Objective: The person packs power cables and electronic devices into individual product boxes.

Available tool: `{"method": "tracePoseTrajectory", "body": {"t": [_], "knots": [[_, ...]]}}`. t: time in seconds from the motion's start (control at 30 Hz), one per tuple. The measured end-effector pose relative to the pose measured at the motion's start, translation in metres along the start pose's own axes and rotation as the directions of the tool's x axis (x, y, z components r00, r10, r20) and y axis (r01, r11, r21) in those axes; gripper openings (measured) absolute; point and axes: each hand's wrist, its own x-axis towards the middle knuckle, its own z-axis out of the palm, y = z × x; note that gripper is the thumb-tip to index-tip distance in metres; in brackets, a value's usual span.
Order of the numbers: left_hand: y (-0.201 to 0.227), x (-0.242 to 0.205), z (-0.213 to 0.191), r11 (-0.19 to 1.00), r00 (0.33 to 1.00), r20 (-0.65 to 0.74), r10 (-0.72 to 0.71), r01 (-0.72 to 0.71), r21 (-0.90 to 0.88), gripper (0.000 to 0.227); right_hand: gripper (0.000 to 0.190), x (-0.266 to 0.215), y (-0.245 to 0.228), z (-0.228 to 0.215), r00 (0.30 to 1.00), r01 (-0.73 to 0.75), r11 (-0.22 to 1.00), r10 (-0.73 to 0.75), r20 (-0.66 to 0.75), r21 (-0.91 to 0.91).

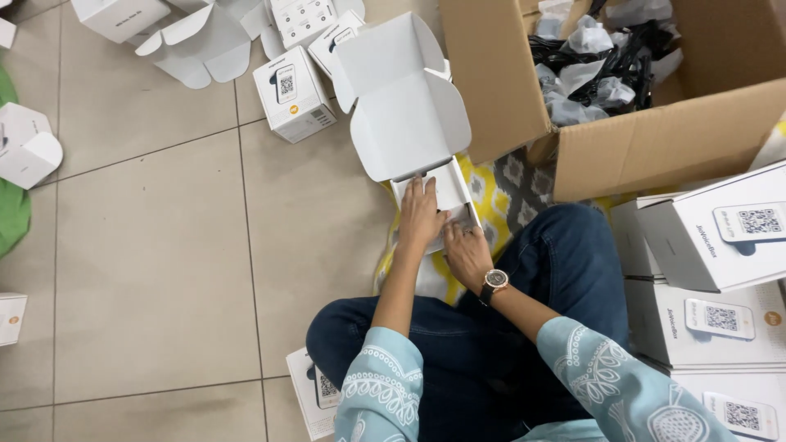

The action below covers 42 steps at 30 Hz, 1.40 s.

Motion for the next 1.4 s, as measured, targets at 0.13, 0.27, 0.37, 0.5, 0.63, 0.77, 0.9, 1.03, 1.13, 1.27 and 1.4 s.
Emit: {"method": "tracePoseTrajectory", "body": {"t": [0.13,0.27,0.37,0.5,0.63,0.77,0.9,1.03,1.13,1.27,1.4], "knots": [[0.010,0.013,-0.024,0.967,0.994,0.059,0.092,-0.103,0.231,0.094,0.076,0.003,0.000,0.008,0.995,0.012,0.999,-0.015,-0.098,-0.034],[0.015,0.020,-0.030,0.963,0.995,0.075,0.059,-0.077,0.260,0.091,0.069,0.003,-0.002,0.001,1.000,-0.024,0.999,0.024,-0.019,0.023],[0.029,0.014,-0.041,0.958,0.997,0.044,0.060,-0.070,0.279,0.078,0.069,0.002,-0.003,-0.013,0.996,-0.016,1.000,0.016,-0.084,0.001],[0.013,-0.011,-0.017,0.937,0.985,0.031,0.167,-0.169,0.306,0.036,0.043,0.004,-0.001,-0.007,1.000,-0.001,0.998,0.003,-0.028,0.058],[0.000,-0.034,0.006,0.914,0.971,0.148,0.189,-0.229,0.335,0.009,0.025,0.001,0.003,0.010,0.998,0.046,0.998,-0.045,-0.032,0.037],[0.002,-0.037,0.014,0.917,0.973,0.136,0.186,-0.222,0.331,0.013,0.021,-0.011,0.004,0.006,0.967,0.111,0.991,-0.091,-0.240,0.071],[-0.014,-0.035,0.033,0.900,0.962,0.032,0.273,-0.267,0.345,0.015,0.016,-0.011,0.001,0.001,0.980,0.060,0.997,-0.049,-0.194,0.048],[-0.022,-0.035,0.037,0.878,0.967,0.061,0.246,-0.249,0.408,0.018,0.016,-0.005,-0.002,0.010,0.990,0.018,1.000,-0.019,-0.142,-0.005],[-0.013,-0.040,0.025,0.888,0.967,0.073,0.245,-0.254,0.383,0.016,0.018,-0.005,-0.005,0.007,0.990,-0.003,1.000,0.004,-0.144,0.009],[-0.010,-0.043,0.025,0.903,0.967,0.066,0.246,-0.254,0.347,0.014,0.018,-0.005,-0.005,0.010,0.997,-0.028,1.000,0.029,-0.078,0.005],[-0.003,-0.050,0.023,0.941,0.975,-0.016,0.221,-0.209,0.265,0.021,0.023,-0.008,-0.003,0.011,0.998,-0.018,0.999,0.016,-0.057,-0.046]]}}
